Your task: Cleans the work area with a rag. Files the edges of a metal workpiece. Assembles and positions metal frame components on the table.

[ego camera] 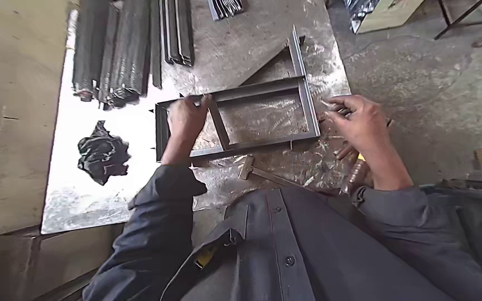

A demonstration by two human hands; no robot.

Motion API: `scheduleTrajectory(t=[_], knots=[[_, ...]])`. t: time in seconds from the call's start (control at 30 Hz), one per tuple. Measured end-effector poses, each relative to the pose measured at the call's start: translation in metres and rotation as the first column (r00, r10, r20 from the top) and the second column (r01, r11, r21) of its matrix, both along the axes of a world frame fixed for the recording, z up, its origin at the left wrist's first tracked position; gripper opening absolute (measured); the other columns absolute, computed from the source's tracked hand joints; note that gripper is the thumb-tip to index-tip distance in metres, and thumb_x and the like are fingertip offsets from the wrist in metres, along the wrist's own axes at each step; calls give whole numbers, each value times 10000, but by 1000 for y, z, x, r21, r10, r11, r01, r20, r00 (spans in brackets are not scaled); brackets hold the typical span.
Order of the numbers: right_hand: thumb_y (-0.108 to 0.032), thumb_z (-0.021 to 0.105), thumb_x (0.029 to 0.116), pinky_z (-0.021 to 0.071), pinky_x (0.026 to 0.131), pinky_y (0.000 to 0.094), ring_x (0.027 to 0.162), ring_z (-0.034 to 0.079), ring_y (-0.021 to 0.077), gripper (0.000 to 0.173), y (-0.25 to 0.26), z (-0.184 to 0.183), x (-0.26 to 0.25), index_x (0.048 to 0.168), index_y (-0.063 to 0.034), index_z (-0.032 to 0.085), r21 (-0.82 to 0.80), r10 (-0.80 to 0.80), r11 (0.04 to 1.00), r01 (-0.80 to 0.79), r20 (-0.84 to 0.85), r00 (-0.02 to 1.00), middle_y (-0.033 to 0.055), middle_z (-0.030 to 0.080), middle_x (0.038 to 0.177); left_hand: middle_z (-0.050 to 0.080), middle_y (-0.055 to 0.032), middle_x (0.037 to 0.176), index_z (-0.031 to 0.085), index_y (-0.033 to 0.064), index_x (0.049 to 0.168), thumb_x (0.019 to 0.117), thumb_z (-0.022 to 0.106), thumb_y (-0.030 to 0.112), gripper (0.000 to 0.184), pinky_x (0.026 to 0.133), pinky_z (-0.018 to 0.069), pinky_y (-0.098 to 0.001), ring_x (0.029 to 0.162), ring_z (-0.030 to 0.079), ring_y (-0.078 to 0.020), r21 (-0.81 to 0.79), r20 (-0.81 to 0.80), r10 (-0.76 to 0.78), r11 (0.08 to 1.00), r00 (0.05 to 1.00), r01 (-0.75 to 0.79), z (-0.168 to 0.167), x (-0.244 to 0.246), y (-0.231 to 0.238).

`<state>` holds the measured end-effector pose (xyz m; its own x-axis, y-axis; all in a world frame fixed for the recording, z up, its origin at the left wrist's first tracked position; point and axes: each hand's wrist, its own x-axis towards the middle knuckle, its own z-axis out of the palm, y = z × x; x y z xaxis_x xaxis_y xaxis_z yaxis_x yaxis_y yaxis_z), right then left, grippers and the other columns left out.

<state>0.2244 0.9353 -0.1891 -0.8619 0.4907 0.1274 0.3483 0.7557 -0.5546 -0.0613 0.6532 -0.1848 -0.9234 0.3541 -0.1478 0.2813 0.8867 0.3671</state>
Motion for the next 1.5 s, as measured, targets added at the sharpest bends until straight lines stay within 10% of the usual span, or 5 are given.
scheduleTrajectory(t=[0.27, 0.57, 0.77, 1.3, 1.5], knots=[[-362, 712, 970, 548, 899, 597, 998, 717, 347, 499, -40, -57, 32, 1398, -117, 636, -168, -173, 959, 227, 286, 942, 165, 731, 1143, 693, -167, 1270, 625, 57, 1376, 1026, 550, 490, 562, 1074, 470, -548, 1202, 654, -300, 189, 23, -467, 870, 884, 455, -11, -98, 151], [-429, 604, 987, 580, 845, 453, 870, 710, 200, 738, -92, -71, 15, 1573, -42, 377, -453, -286, 796, 401, 302, 909, 83, 744, 1029, 636, -190, 1357, 572, 8, 1410, 1117, 386, 390, 516, 1099, 476, -451, 1265, 618, -252, 540, 229, -497, 780, 837, 315, -76, -124, 318], [-404, 574, 976, 599, 690, 449, 744, 708, 203, 396, -107, -84, 37, 1206, -124, 735, -239, -248, 923, 302, 229, 941, 47, 743, 904, 630, -118, 1420, 553, 29, 1455, 952, 466, 44, 511, 1043, 519, -366, 1270, 621, -166, 664, 321, -547, 712, 773, 228, -93, -137, 331], [-319, 702, 946, 592, 853, 519, 1041, 716, 313, 261, -130, -72, 46, 1160, -179, 751, -179, 55, 984, 21, 403, 913, 101, 737, 1121, 451, -111, 1604, 270, 74, 1629, 958, 503, -2, 715, 1161, 419, -457, 1443, 479, -245, 470, 307, -627, 754, 716, 459, -71, -141, 326], [-154, 602, 1005, 608, 698, 492, 967, 714, 364, 166, -145, -72, 41, 1101, -80, 715, 83, 160, 972, -221, 458, 874, 156, 705, 1075, 627, -185, 1395, 523, 52, 1487, 957, 581, 135, 540, 1095, 458, -532, 1302, 597, -308, 343, 139, -674, 720, 726, 603, -3, -129, 272]])
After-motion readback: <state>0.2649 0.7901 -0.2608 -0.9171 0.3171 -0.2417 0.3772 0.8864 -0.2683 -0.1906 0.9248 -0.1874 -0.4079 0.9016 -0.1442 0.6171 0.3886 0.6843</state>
